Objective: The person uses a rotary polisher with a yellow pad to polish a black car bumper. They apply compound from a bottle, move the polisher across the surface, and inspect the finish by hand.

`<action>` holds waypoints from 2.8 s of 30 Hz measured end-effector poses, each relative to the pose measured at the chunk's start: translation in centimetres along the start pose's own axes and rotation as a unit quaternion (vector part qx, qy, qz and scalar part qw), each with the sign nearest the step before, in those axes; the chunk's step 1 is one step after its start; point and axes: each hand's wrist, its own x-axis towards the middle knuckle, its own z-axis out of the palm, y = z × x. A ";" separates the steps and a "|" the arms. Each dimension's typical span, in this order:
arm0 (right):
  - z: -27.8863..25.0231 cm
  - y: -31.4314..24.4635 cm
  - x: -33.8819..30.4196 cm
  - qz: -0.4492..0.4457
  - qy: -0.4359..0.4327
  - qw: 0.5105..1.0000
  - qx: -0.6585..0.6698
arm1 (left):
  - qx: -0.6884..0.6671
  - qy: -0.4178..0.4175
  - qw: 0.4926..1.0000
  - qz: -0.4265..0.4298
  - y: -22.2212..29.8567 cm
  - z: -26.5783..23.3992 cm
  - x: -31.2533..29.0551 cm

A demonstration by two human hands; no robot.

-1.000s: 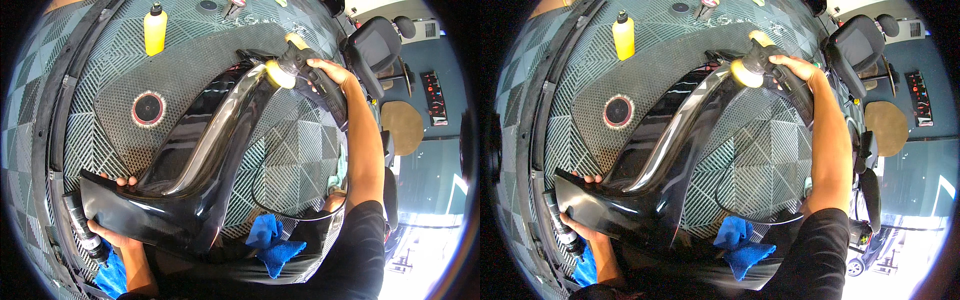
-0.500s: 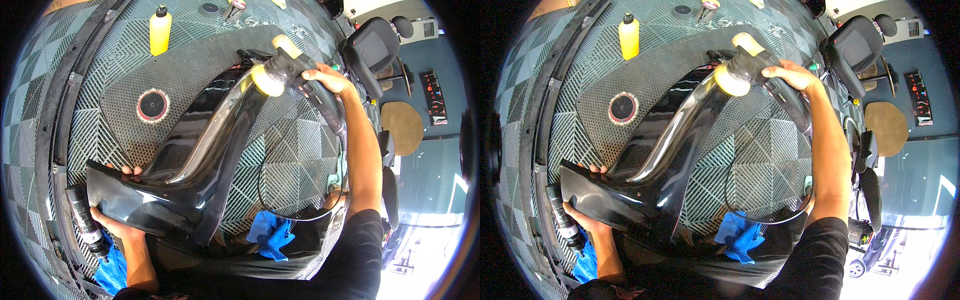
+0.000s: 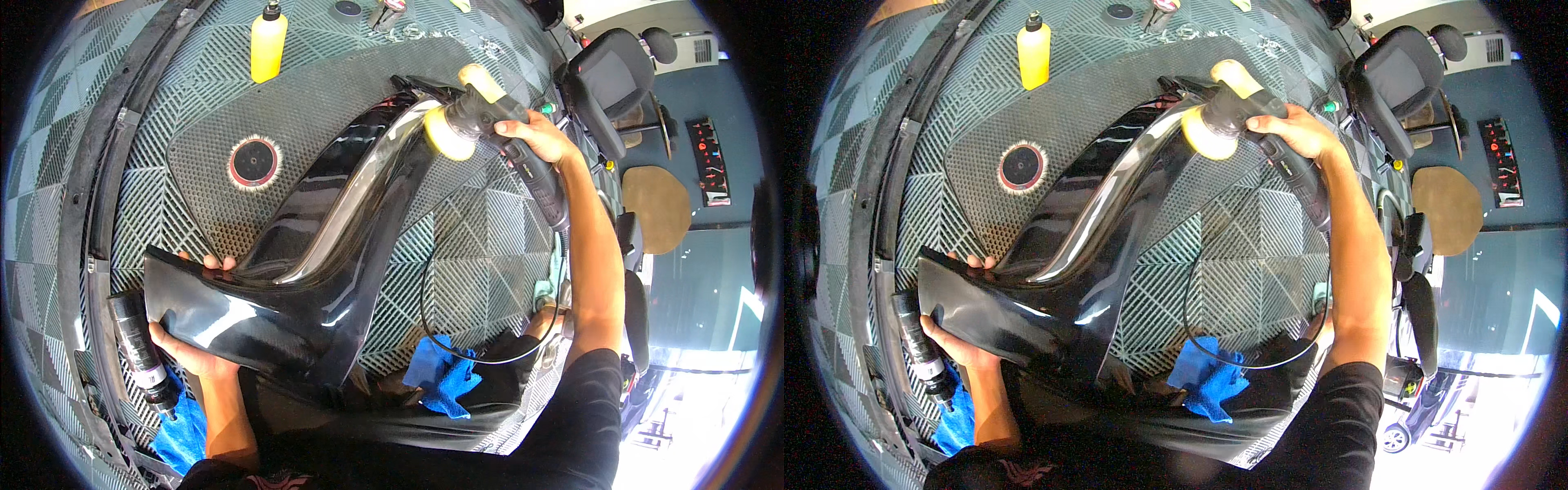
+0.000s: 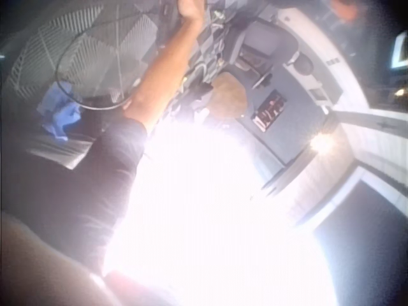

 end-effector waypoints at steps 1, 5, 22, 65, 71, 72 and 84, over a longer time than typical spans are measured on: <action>0.4 0.0 -0.4 -0.028 0.022 0.999 -0.018 | -0.020 -0.003 1.000 -0.006 0.0 0.3 0.0; 2.4 -0.5 -2.8 -0.081 0.026 0.996 -0.011 | -0.051 -0.010 0.999 -0.011 0.0 -0.2 0.0; 11.3 -5.8 -11.2 -0.147 -0.062 0.987 0.011 | -0.091 0.034 0.995 -0.028 0.8 -0.3 -0.5; 19.2 -4.8 -19.5 -0.227 -0.024 0.972 -0.053 | -0.072 0.009 0.997 -0.031 1.0 -1.3 -0.6; 20.3 -5.2 -22.4 -0.192 0.011 0.974 -0.118 | -0.081 0.022 0.996 -0.024 0.9 -1.3 -0.2; 20.7 -5.1 -23.2 -0.182 0.026 0.974 -0.132 | -0.084 0.022 0.996 -0.018 0.8 -1.4 -0.1; 28.3 -4.5 -29.3 -0.249 0.041 0.949 -0.189 | -0.114 0.003 0.993 -0.041 1.2 -1.3 -0.9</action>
